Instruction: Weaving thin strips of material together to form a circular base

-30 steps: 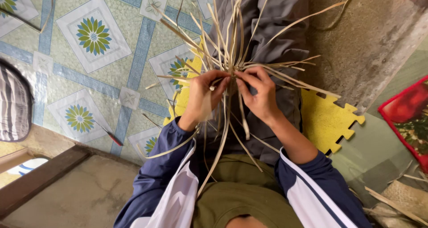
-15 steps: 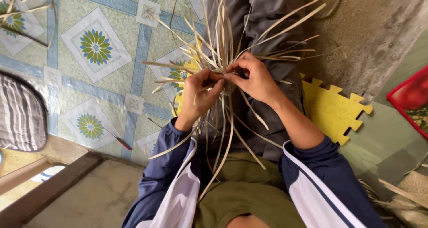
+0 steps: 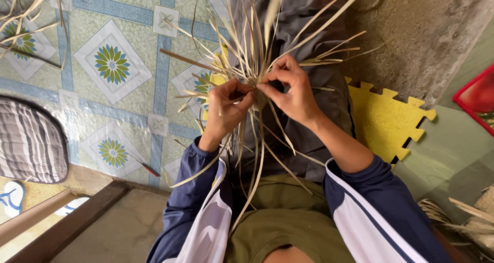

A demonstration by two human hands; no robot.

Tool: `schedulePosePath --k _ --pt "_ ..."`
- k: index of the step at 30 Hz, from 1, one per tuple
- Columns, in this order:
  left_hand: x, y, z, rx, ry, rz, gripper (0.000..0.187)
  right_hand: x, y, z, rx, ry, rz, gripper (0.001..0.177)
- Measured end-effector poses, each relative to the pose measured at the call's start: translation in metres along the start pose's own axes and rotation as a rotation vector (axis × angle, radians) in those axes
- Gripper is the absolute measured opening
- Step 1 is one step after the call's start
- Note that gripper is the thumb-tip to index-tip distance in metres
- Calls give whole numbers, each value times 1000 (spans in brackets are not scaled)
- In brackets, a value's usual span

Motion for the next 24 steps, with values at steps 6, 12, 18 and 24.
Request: schedulePosePath --k 6,12,18,24 --pt "-6 -27 3 -8 -23 32 10 42 -10 -15 540 32 387 6" --pt "-4 -14 1 17 -73 7 14 46 -47 -24 621 -2 656 14" --pt "-1 -22 -1 16 -53 1 17 54 -47 -30 622 -51 645 15" --pt "-3 -22 3 0 -28 -70 18 51 -35 -25 325 -33 423 21"
Point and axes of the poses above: each hand's wrist, its own x-axis away from the middle knuckle, its own z-axis out of the back of the hand, y = z × x, the point moved 8 cm from there along -x, towards the middle knuckle, and after that the axes turned 8 degrees about -x, right-handed, at the moved point
